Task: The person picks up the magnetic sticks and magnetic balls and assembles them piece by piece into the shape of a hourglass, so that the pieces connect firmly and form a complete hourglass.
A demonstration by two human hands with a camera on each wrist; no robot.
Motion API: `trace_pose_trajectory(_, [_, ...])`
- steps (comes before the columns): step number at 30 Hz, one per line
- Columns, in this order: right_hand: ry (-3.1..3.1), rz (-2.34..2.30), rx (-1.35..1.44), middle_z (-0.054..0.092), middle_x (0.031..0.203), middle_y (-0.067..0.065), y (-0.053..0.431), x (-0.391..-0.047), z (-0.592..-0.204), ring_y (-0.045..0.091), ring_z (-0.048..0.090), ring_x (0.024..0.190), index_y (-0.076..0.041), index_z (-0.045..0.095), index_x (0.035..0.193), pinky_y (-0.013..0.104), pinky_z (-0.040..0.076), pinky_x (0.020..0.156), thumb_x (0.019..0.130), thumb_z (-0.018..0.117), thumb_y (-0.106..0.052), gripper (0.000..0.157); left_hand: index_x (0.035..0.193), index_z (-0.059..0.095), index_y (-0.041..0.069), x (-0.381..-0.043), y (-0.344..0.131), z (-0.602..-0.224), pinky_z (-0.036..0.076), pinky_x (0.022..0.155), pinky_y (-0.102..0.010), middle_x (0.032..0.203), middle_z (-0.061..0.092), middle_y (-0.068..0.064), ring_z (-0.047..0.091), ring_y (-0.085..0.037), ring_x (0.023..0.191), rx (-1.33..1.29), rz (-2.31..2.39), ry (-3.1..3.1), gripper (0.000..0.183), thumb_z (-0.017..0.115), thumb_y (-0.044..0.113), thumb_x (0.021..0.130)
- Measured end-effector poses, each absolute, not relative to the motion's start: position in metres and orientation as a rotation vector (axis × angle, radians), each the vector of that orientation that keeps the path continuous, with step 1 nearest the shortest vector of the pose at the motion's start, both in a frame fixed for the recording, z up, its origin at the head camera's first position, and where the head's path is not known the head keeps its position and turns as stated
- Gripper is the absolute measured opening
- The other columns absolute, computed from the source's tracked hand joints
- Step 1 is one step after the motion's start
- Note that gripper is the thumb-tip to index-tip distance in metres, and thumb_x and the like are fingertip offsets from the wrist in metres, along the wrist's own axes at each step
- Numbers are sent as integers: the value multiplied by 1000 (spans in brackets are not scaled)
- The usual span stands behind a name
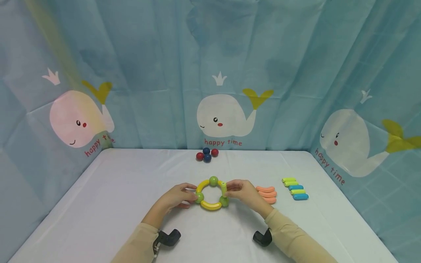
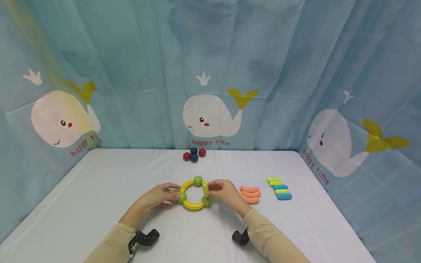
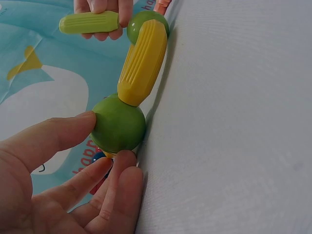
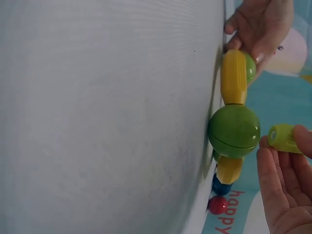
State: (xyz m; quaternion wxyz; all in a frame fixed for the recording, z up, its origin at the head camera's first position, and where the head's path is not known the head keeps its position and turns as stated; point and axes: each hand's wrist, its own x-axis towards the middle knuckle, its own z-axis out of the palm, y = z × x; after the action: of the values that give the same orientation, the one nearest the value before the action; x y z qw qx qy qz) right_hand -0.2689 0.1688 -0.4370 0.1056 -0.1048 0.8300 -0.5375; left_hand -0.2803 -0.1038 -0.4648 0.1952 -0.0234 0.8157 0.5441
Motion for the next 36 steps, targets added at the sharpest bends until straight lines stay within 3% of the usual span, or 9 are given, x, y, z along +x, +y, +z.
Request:
trace_pose_trajectory(27, [2577,-1379,-404,76,106,4,169,-273,-440,15,70,100,-8,73,111,35,58,88,84,79,-22,31,131,60,7,-278,-103,-460,61,80,-35,113,71,-10,69,-17,93,-39,1523,2283,52,77,19,83])
trace_pose_trajectory(36, [2498,-1394,-454,75,110,8,173,-278,-436,17,69,103,-5,72,116,35,58,89,86,78,-24,36,130,61,8,-279,-103,-463,61,79,-35,109,71,-7,69,-16,91,-57,1527,2287,51,78,18,83])
